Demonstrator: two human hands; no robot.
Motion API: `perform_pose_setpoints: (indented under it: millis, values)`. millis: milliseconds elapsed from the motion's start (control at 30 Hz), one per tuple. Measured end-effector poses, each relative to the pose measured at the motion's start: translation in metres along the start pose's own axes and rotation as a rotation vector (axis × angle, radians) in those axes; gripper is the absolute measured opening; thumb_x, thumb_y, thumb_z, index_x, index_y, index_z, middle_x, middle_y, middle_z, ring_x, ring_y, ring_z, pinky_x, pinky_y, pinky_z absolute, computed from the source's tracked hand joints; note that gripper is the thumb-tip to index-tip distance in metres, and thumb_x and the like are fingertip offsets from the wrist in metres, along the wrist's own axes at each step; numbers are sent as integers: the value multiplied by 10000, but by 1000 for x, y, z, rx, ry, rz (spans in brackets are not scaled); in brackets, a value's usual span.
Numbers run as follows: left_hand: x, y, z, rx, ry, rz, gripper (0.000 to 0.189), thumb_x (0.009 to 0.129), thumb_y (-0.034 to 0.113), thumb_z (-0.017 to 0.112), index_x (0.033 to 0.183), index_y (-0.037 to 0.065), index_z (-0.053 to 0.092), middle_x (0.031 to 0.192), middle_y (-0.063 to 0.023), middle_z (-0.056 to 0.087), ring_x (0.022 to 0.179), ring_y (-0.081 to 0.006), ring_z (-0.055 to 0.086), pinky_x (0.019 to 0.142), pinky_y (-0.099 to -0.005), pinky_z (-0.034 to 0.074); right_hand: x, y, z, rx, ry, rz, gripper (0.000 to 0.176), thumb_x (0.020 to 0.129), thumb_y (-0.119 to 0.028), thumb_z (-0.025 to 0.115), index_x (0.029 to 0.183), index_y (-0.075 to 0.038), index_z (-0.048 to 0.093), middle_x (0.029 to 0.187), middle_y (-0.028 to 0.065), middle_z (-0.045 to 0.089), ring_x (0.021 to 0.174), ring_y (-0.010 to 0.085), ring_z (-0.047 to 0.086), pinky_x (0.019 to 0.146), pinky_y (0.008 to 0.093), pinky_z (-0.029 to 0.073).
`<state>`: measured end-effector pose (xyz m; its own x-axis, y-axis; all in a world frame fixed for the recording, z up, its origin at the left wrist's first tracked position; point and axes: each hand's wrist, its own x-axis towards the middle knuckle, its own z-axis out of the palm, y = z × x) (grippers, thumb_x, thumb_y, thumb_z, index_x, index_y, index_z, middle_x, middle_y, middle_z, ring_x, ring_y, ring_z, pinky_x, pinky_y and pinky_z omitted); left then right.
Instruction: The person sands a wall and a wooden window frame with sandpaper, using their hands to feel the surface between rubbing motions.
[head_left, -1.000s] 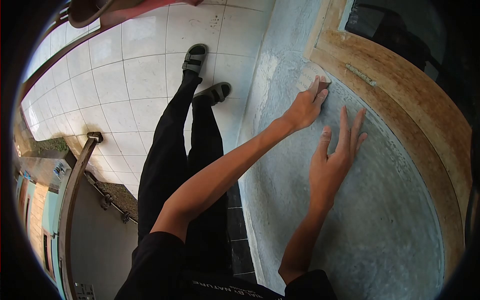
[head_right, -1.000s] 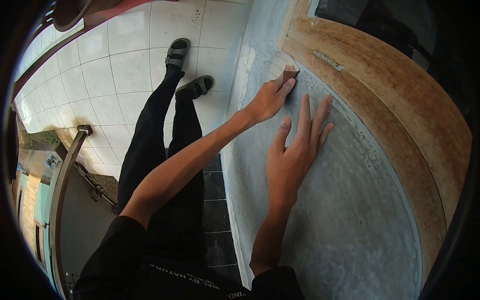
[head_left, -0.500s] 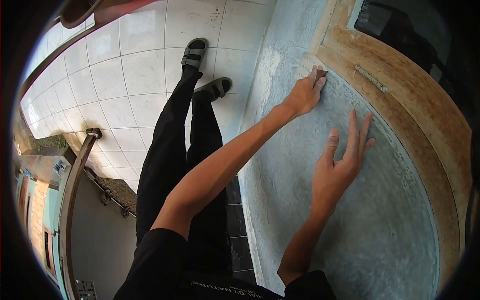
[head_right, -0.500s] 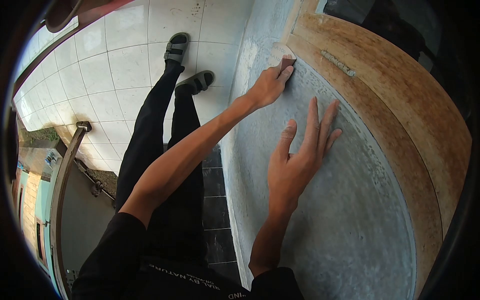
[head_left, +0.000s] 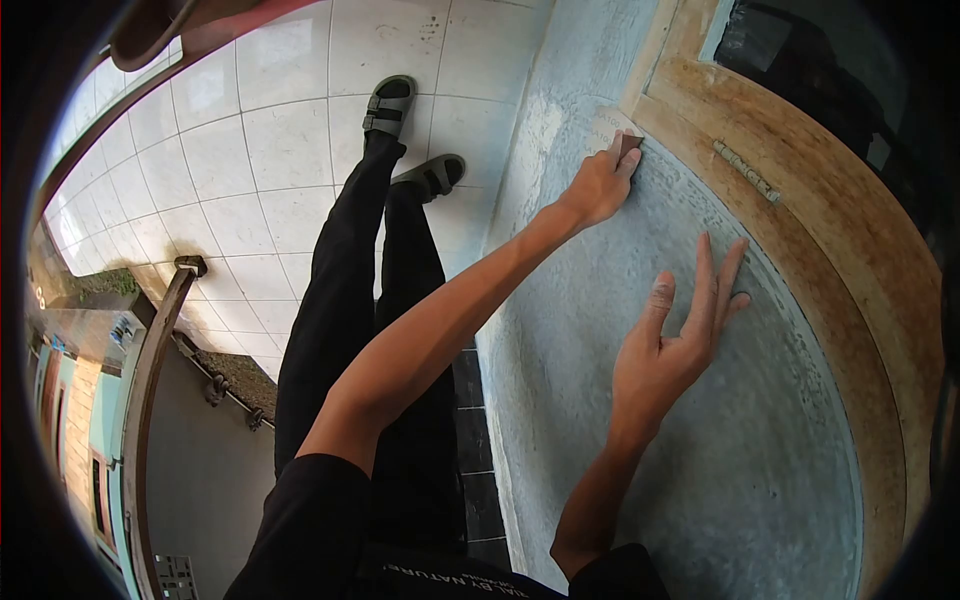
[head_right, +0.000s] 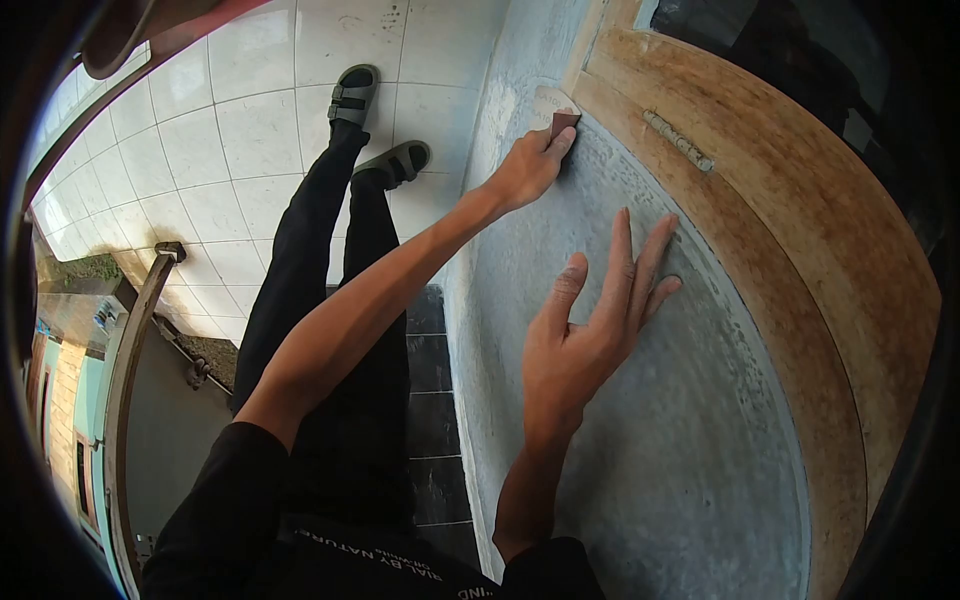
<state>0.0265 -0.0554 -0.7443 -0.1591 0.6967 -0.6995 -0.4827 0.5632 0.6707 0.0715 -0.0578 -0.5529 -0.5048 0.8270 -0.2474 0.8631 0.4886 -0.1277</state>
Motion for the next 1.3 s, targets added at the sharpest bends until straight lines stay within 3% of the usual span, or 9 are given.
perform_pose_setpoints:
  millis: [167, 433, 467, 500, 567, 1000, 1133, 1267, 1300]
  values:
    - [44, -20, -10, 43, 17, -75, 568, 970, 365, 360, 1322, -80, 365, 1106, -355, 545, 1093, -466, 505, 941, -432, 397, 1, 1, 1, 12, 0, -4, 389, 938, -178, 442, 1303, -47, 472, 1445, 229, 302, 1349, 356, 293, 1085, 601, 115]
    - [-10, 11, -4, -31, -21, 35, 517, 975, 330, 364, 1296, -74, 399, 1071, -351, 559, 1076, -462, 516, 931, -434, 397, 2, -1, 3, 5, -19, 9, 394, 932, -186, 454, 1296, -36, 476, 1441, 237, 305, 1348, 359, 296, 1085, 601, 105]
    - [7, -8, -2, 2, 31, 2, 562, 973, 403, 374, 955, -123, 570, 816, -223, 618, 790, -301, 578, 768, -405, 427, 4, -1, 3, 4, -18, 9, 394, 928, -178, 459, 1295, -34, 476, 1439, 238, 308, 1346, 360, 300, 1086, 599, 105]
    - [20, -10, -7, 0, 31, 7, 562, 973, 403, 374, 955, -123, 570, 816, -223, 618, 790, -301, 578, 768, -405, 427, 5, -2, 2, 2, -14, 7, 394, 928, -178, 459, 1295, -34, 476, 1439, 238, 308, 1346, 360, 300, 1086, 599, 105]
    - [33, -12, -15, 31, -41, -139, 516, 975, 344, 361, 1272, -73, 423, 1076, -347, 561, 1066, -467, 517, 927, -428, 402, 5, -2, 1, 43, -6, 9, 389, 922, -151, 463, 1293, -33, 478, 1434, 240, 316, 1339, 361, 312, 1083, 597, 131]
    - [-59, 22, 28, -61, 62, 268, 561, 982, 261, 387, 1375, -103, 220, 1219, -301, 514, 1190, -405, 462, 1001, -388, 359, -4, -1, -31, -134, -22, -20, 411, 940, -174, 416, 1331, -53, 447, 1461, 233, 265, 1357, 355, 277, 1076, 603, 156]
    - [-31, 30, 3, -99, -76, -19, 551, 984, 262, 377, 1376, -94, 227, 1201, -310, 519, 1157, -407, 491, 979, -384, 379, -4, -14, -24, -380, -182, 68, 490, 940, -214, 405, 1414, -110, 333, 1514, 176, 150, 1394, 346, 174, 1082, 603, 131]
    - [-56, 45, 15, -125, -78, -9, 522, 980, 237, 389, 1373, -80, 254, 1216, -316, 501, 1155, -418, 485, 987, -393, 374, -12, -16, -21, -278, -188, 99, 505, 928, -177, 415, 1419, -108, 321, 1521, 162, 141, 1399, 337, 162, 1086, 596, 128]
    - [-68, 50, 24, -155, -16, 140, 510, 985, 265, 383, 1349, -85, 312, 1186, -304, 530, 1125, -380, 522, 965, -377, 381, -15, -16, -21, -281, -188, 100, 505, 928, -177, 415, 1419, -108, 321, 1521, 162, 141, 1399, 337, 162, 1086, 596, 128]
